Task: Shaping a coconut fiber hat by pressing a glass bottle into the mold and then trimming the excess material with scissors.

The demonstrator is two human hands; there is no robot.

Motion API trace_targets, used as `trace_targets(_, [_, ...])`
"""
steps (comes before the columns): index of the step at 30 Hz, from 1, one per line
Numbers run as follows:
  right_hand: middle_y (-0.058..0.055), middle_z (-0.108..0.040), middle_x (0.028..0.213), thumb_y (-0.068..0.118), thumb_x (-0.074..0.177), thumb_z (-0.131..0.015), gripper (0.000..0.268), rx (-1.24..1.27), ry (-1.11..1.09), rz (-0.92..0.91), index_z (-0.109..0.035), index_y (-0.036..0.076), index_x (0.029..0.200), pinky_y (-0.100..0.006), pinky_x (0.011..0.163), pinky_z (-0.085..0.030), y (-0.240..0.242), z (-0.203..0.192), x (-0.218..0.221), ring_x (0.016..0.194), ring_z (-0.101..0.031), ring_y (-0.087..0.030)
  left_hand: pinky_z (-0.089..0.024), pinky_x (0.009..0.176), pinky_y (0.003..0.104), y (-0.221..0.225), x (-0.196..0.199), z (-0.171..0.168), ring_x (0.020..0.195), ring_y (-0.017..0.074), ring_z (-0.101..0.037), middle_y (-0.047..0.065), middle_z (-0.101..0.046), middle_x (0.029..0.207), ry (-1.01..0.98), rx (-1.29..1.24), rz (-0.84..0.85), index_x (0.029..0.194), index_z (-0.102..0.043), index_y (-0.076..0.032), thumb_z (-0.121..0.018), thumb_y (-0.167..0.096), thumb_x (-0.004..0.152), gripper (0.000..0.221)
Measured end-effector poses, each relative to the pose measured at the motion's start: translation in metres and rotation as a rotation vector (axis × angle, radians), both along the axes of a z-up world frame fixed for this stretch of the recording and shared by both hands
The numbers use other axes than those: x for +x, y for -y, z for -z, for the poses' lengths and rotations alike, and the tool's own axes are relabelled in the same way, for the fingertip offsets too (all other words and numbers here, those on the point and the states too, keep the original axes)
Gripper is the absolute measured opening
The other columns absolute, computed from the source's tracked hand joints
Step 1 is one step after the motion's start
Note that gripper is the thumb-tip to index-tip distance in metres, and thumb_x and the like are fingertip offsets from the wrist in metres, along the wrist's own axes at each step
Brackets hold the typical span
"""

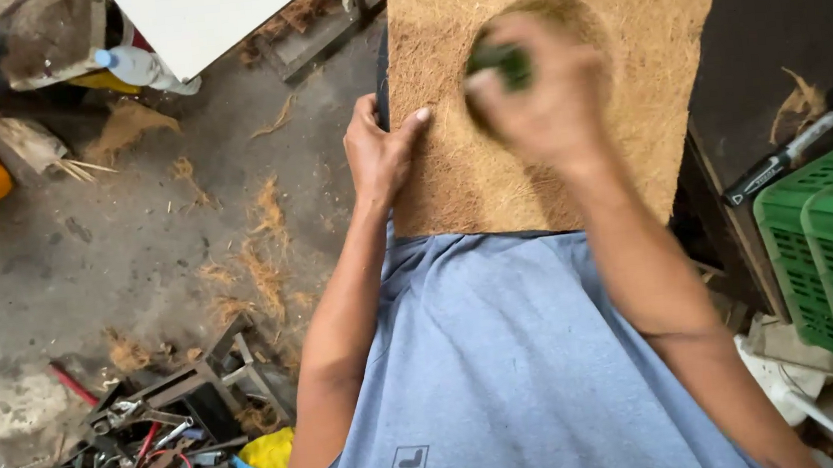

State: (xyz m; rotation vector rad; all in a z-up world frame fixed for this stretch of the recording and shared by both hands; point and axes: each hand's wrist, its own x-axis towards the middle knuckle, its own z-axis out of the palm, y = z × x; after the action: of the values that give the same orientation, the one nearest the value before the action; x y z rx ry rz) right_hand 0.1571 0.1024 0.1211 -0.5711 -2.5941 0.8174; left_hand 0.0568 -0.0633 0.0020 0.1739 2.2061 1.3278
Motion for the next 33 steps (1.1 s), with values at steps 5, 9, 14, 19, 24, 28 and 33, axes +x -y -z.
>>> trace_targets(5, [-0.008, -0.075, 0.101, 0.018, 0.096, -0.075, 0.024, 0.056, -0.033, 0.032, -0.065, 0.006, 0.114, -0.034, 0.069, -0.062, 0.000, 0.019, 0.009, 0.083, -0.075, -0.026, -0.054, 0.080, 0.033, 0.005, -0.002, -0.002, 0.099, 0.0182, -0.070, 0.004, -0.075, 0.111, 0.009, -0.020, -0.003, 0.115, -0.066, -0.012, -0.078, -0.052, 0.070, 0.062])
trace_targets(9, [-0.012, -0.070, 0.095, 0.022, 0.097, -0.076, 0.027, 0.222, -0.101, -0.168, -0.060, 0.006, 0.112, -0.043, 0.071, -0.051, 0.022, 0.029, -0.006, 0.084, -0.067, -0.032, -0.051, 0.074, 0.033, 0.011, -0.006, 0.017, 0.088, 0.0143, -0.065, 0.001, -0.071, 0.099, -0.083, 0.041, 0.018, 0.108, -0.064, -0.011, -0.076, -0.060, 0.070, 0.063])
trace_targets(14, [-0.004, -0.069, 0.088, 0.031, 0.102, -0.071, 0.025, 0.261, 0.017, 0.050, -0.063, 0.008, 0.110, -0.034, 0.061, -0.055, -0.019, 0.029, 0.006, 0.070, -0.066, -0.019, -0.053, 0.079, 0.032, 0.002, -0.005, -0.016, 0.096, 0.0149, -0.068, 0.001, -0.073, 0.108, 0.085, -0.008, -0.018, 0.110, -0.064, -0.013, -0.076, -0.051, 0.068, 0.057])
trace_targets(19, [-0.010, -0.067, 0.096, 0.016, 0.096, -0.072, 0.015, -0.064, -0.192, 0.047, -0.069, 0.004, 0.102, -0.036, 0.075, -0.052, 0.026, 0.040, -0.008, 0.085, -0.063, -0.025, -0.053, 0.080, 0.034, -0.001, -0.007, 0.014, 0.096, 0.0166, -0.068, 0.003, -0.074, 0.107, 0.022, -0.032, 0.032, 0.115, -0.065, -0.012, -0.076, -0.053, 0.067, 0.063])
trace_targets(24, [-0.006, -0.068, 0.125, 0.019, 0.076, -0.078, 0.041, 0.358, -0.015, -0.160, -0.068, 0.013, 0.115, -0.045, 0.096, -0.057, 0.048, 0.050, 0.043, 0.119, -0.066, -0.037, -0.060, 0.065, 0.044, 0.009, -0.012, 0.032, 0.080, 0.0331, -0.075, 0.021, -0.074, 0.086, -0.022, 0.119, 0.048, 0.111, -0.065, -0.005, -0.095, -0.027, 0.075, 0.052])
trace_targets(28, [-0.007, -0.073, 0.123, 0.025, 0.086, -0.078, 0.027, 0.178, -0.074, -0.131, -0.071, 0.011, 0.108, -0.046, 0.105, -0.052, 0.021, 0.063, 0.100, 0.120, -0.067, -0.037, -0.058, 0.061, 0.038, 0.020, -0.016, 0.027, 0.076, 0.0253, -0.072, 0.015, -0.073, 0.083, -0.012, 0.128, 0.046, 0.109, -0.064, -0.005, -0.092, -0.026, 0.078, 0.047])
trace_targets(33, [-0.018, -0.075, 0.110, 0.005, 0.083, -0.084, 0.024, -0.238, -0.313, 0.119, -0.069, 0.000, 0.101, -0.046, 0.104, -0.052, -0.017, 0.042, 0.123, 0.112, -0.072, -0.037, -0.043, 0.109, 0.063, 0.014, 0.000, 0.013, 0.138, 0.0473, -0.048, 0.027, -0.047, 0.151, -0.677, -0.074, 0.124, 0.162, -0.029, -0.006, -0.101, -0.024, 0.075, 0.114])
